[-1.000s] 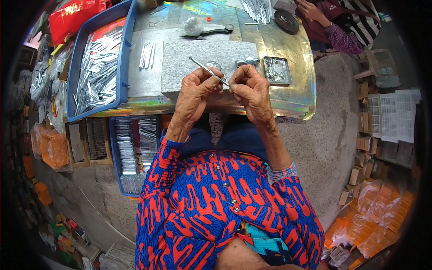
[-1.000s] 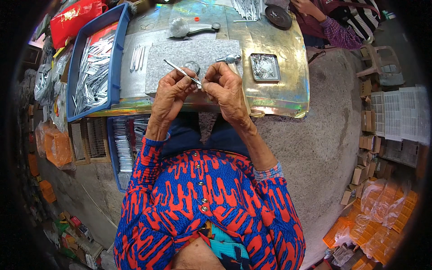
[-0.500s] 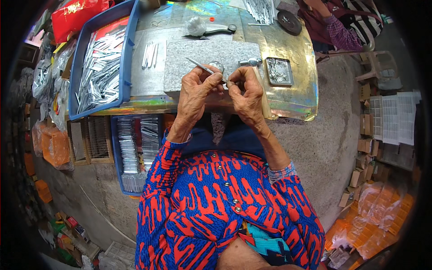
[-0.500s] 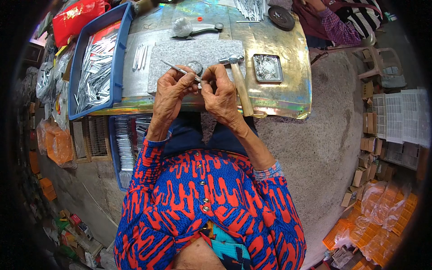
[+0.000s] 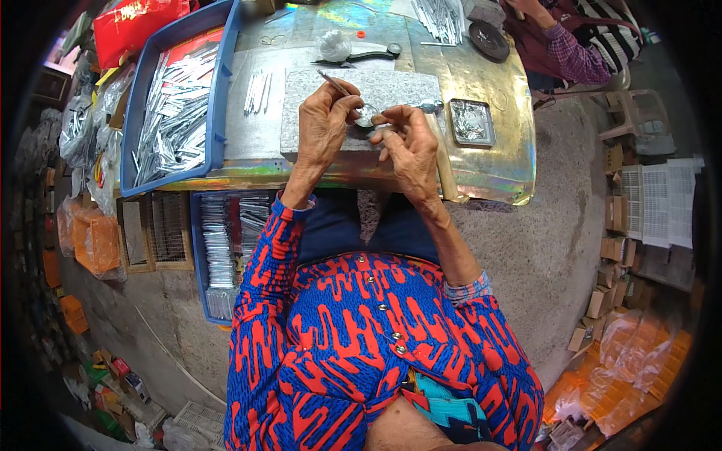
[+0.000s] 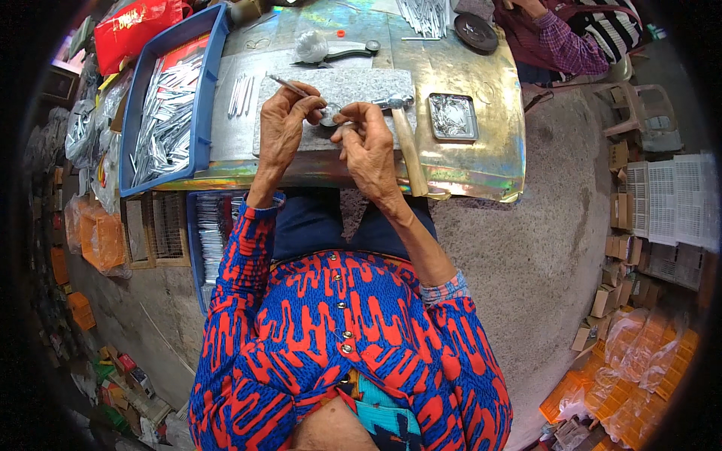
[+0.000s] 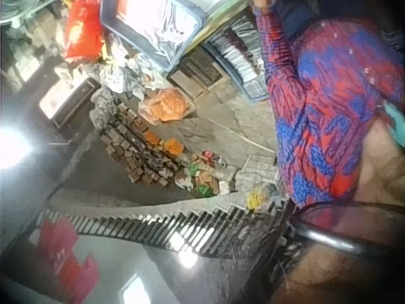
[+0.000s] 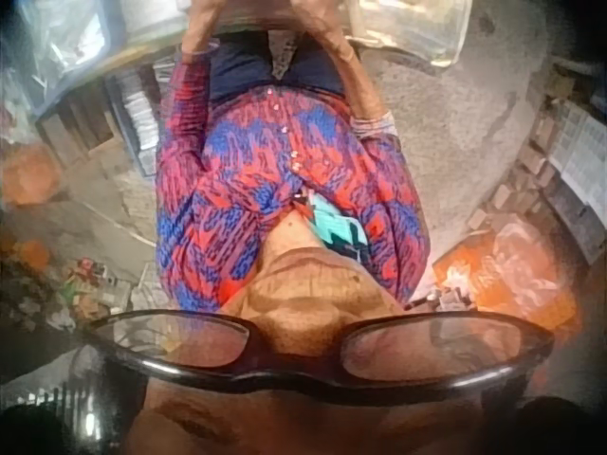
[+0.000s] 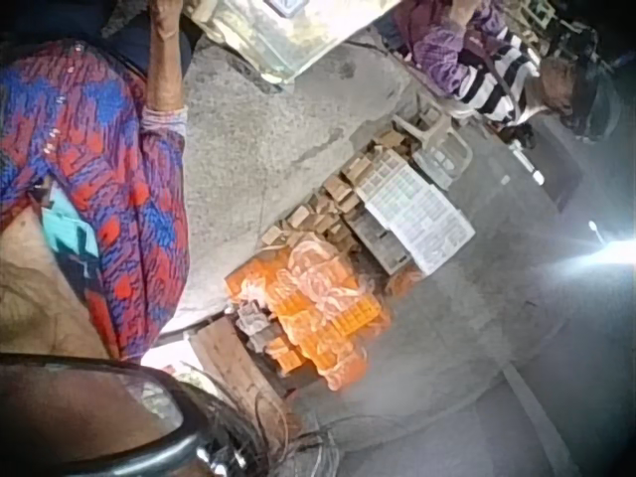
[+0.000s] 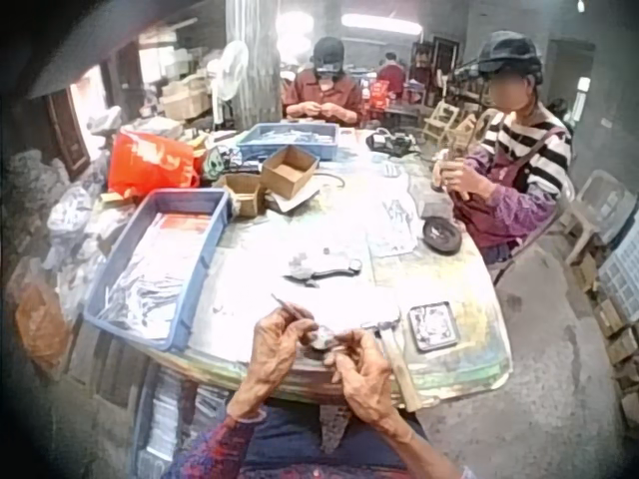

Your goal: The person assembles metal parts by taking metal strips and small pins, fitting them together by hand, and hammering them over an anvil with a hammer.

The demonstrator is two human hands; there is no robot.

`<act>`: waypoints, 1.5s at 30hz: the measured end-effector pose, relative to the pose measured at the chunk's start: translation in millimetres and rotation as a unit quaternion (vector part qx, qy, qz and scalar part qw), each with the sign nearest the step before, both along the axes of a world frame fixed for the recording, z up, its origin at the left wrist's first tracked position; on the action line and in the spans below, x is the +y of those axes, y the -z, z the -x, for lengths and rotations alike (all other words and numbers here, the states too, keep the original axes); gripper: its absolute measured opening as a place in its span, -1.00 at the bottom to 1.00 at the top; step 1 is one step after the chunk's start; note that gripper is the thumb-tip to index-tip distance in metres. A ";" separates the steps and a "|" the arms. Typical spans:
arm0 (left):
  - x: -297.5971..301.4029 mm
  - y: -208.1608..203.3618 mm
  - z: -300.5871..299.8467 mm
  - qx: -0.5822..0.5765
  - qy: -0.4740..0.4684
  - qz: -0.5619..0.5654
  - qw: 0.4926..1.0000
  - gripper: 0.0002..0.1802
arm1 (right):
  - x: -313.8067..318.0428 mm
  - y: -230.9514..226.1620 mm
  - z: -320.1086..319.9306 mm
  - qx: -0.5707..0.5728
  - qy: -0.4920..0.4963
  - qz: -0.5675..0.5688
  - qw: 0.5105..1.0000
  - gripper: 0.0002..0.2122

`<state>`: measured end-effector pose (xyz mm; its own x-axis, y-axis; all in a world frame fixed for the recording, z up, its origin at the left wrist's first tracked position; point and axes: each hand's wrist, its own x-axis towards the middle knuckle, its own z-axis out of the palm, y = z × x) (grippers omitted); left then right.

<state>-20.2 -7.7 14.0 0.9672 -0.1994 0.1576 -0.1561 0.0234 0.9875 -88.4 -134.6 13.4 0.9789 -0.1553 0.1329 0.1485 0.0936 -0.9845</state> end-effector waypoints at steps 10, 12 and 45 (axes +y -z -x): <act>-1.8 1.0 -11.9 0.003 0.049 -0.058 0.997 -0.94 | -29.1 -5.3 15.3 0.015 0.019 -0.036 0.999 -0.82; -1.3 -0.4 -12.0 0.003 0.053 -0.064 0.997 -0.94 | -31.1 -6.2 16.8 0.016 0.019 -0.043 0.999 -0.82; -4.4 21.3 -11.7 -0.227 0.028 -0.112 0.967 -0.93 | 9.0 -22.7 -11.4 -0.247 0.057 0.252 0.934 -0.89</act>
<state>-8.6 -12.1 -7.3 0.7952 -0.3276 0.5103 -0.5794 -0.1619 0.7988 -77.0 -125.6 36.1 0.7602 -0.0504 0.6477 0.5766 -0.4072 -0.7084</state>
